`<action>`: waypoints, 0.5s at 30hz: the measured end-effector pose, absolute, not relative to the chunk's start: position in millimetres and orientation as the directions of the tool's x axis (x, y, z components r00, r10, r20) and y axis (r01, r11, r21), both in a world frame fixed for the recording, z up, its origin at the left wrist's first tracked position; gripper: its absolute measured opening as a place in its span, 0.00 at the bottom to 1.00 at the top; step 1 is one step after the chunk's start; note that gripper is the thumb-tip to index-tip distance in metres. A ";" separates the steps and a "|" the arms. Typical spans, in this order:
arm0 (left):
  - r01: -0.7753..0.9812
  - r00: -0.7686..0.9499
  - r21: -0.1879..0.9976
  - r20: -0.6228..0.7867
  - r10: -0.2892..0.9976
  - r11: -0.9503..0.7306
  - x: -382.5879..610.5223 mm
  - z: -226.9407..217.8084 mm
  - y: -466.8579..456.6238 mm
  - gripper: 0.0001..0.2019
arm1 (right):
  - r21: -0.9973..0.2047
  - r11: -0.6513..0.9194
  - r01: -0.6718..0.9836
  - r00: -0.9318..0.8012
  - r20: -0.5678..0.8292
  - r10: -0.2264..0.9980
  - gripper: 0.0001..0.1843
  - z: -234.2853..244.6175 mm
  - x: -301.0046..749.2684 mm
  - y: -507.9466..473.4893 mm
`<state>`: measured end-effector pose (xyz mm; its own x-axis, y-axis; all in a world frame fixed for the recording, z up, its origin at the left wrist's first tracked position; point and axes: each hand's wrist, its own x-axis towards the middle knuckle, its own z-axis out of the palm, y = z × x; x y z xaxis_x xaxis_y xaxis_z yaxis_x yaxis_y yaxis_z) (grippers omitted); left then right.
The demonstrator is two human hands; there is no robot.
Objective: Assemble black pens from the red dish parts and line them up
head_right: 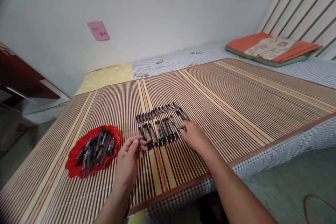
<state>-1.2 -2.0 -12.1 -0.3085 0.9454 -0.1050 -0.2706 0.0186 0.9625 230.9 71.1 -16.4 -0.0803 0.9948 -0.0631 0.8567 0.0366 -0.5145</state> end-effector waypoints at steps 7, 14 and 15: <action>-0.291 -0.296 0.956 -0.119 0.948 0.029 -0.7 -12.0 -1.2 0.12 | -0.538 0.063 0.840 -0.097 -0.035 0.995 0.09 -21.1 232.0 74.1; -0.294 -0.305 0.956 -0.117 0.945 0.024 -0.2 -10.3 -0.1 0.12 | -0.540 0.068 0.839 -0.092 -0.018 0.996 0.08 -21.7 234.8 76.0; -0.297 -0.306 0.955 -0.120 0.945 0.025 0.0 -9.8 0.0 0.12 | -0.544 0.068 0.836 -0.092 -0.016 0.996 0.08 -22.3 234.7 76.1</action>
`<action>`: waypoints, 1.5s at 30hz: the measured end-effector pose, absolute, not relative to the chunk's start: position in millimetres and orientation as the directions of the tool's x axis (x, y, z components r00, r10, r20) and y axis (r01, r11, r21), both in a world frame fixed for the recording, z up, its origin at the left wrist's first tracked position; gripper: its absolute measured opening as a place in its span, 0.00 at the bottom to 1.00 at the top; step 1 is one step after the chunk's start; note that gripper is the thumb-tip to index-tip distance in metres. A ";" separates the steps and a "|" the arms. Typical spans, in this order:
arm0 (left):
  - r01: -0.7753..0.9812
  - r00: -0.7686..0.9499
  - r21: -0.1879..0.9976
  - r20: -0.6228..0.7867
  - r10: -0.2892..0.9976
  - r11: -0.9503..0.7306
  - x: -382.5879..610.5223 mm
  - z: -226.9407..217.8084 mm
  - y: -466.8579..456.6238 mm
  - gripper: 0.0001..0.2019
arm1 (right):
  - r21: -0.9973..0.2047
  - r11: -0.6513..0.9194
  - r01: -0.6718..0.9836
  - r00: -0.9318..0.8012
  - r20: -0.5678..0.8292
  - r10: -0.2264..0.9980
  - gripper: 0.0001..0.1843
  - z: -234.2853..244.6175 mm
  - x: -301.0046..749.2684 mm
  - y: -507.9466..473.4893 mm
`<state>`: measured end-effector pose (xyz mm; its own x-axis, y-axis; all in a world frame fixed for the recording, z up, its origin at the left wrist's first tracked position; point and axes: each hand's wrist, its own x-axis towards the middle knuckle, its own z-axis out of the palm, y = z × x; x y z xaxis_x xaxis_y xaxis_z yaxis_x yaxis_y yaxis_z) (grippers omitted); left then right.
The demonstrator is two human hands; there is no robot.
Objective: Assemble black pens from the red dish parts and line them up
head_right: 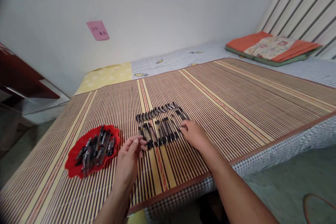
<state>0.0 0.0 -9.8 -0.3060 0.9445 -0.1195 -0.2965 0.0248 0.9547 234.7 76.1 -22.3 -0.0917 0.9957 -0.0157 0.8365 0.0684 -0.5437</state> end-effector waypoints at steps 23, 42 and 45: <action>-0.300 -0.296 0.953 -0.137 0.945 0.044 -0.2 -9.6 0.7 0.12 | -0.601 0.075 0.796 -0.102 -0.011 0.995 0.10 -29.4 232.5 78.1; -0.290 -0.291 0.956 -0.137 0.947 0.049 -0.1 -11.4 0.6 0.14 | -0.483 0.072 0.873 -0.081 0.002 0.997 0.11 -24.6 226.2 75.3; -0.295 -0.294 0.954 -0.137 0.946 0.046 -1.2 -14.3 1.3 0.14 | -0.509 0.079 0.857 -0.086 0.011 0.996 0.10 -24.7 227.1 76.0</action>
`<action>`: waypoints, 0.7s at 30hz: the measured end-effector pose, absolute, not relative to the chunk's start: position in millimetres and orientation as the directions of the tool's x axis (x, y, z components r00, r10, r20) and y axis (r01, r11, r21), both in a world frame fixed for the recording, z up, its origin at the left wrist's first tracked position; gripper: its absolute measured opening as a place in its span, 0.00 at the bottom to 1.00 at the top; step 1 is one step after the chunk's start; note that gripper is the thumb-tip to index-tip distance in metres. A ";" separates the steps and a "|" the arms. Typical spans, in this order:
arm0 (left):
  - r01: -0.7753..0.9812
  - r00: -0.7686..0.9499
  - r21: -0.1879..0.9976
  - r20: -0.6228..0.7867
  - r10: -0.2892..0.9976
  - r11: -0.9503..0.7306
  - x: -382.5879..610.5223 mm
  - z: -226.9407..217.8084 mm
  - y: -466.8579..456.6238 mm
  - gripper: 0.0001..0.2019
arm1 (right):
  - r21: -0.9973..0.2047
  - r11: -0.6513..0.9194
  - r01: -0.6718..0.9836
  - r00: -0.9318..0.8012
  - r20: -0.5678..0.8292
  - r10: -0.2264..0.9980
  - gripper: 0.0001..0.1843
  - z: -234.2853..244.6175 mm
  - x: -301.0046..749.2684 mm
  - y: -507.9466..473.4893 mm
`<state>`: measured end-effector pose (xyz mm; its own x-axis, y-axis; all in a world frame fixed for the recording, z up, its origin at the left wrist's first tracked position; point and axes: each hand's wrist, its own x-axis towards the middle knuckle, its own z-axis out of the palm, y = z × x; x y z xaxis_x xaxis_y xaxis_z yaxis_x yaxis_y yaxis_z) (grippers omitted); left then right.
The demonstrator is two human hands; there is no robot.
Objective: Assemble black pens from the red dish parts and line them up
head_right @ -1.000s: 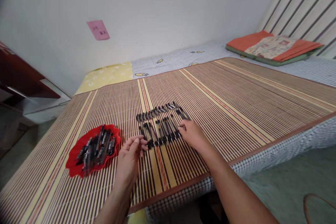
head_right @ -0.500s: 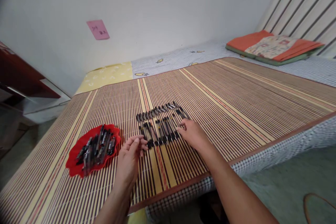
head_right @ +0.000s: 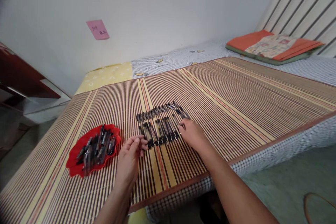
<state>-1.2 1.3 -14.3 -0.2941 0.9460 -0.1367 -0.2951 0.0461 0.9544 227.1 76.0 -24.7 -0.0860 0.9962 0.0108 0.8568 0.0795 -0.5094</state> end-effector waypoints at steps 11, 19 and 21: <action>-0.295 -0.302 0.955 -0.122 0.945 0.029 -1.7 -16.4 2.6 0.14 | -0.531 0.072 0.844 -0.057 0.045 0.997 0.10 -25.3 229.1 77.8; -0.298 -0.312 0.954 -0.113 0.943 0.016 -2.4 -17.3 1.3 0.13 | -0.375 0.009 0.927 0.071 0.198 0.978 0.05 -26.2 246.6 81.7; -0.302 -0.308 0.953 -0.117 0.944 0.019 -2.5 -17.8 2.0 0.13 | -0.315 -0.019 0.949 0.074 0.163 0.984 0.04 -27.2 247.4 82.0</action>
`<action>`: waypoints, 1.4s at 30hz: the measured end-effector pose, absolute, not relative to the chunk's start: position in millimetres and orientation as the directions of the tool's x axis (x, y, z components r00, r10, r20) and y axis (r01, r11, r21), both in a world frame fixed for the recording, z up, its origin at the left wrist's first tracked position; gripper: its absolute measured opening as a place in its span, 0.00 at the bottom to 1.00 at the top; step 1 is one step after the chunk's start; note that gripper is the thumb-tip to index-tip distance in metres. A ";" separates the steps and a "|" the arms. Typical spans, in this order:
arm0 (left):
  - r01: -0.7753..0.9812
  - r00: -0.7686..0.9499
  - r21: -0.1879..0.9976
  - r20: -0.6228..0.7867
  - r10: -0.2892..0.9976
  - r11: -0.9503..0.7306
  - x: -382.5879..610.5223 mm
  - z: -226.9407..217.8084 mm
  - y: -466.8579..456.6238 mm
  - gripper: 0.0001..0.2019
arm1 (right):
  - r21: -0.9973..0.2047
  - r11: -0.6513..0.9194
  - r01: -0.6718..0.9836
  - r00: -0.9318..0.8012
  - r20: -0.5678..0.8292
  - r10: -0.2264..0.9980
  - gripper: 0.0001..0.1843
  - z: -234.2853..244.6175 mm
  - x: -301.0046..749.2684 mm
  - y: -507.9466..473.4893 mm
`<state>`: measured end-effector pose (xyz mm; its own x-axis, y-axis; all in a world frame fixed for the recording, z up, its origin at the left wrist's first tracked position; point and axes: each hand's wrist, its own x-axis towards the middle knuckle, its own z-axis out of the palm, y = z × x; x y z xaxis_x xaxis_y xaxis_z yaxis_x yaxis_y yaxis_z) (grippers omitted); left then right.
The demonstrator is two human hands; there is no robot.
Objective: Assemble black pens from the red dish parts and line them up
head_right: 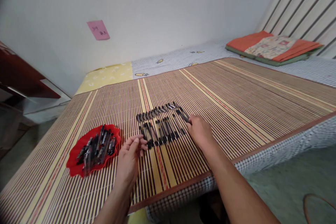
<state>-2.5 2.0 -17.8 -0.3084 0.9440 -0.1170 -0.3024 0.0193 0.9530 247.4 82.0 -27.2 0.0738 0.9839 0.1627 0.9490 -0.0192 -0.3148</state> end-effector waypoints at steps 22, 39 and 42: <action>-0.369 -0.266 0.928 -0.159 0.951 0.052 0.9 -12.8 3.5 0.21 | -0.960 0.070 0.269 -0.446 -0.060 0.893 0.07 1.8 189.3 40.5; -0.027 0.019 0.993 -0.112 0.994 0.112 8.6 -2.5 -11.3 0.14 | -0.998 -0.044 -0.050 -0.306 -0.026 0.952 0.15 3.2 166.2 38.2; 0.095 -0.009 0.995 -0.039 0.999 0.040 11.7 -3.6 -12.8 0.10 | -0.998 -0.028 -0.053 -0.317 -0.010 0.948 0.15 5.8 165.9 36.5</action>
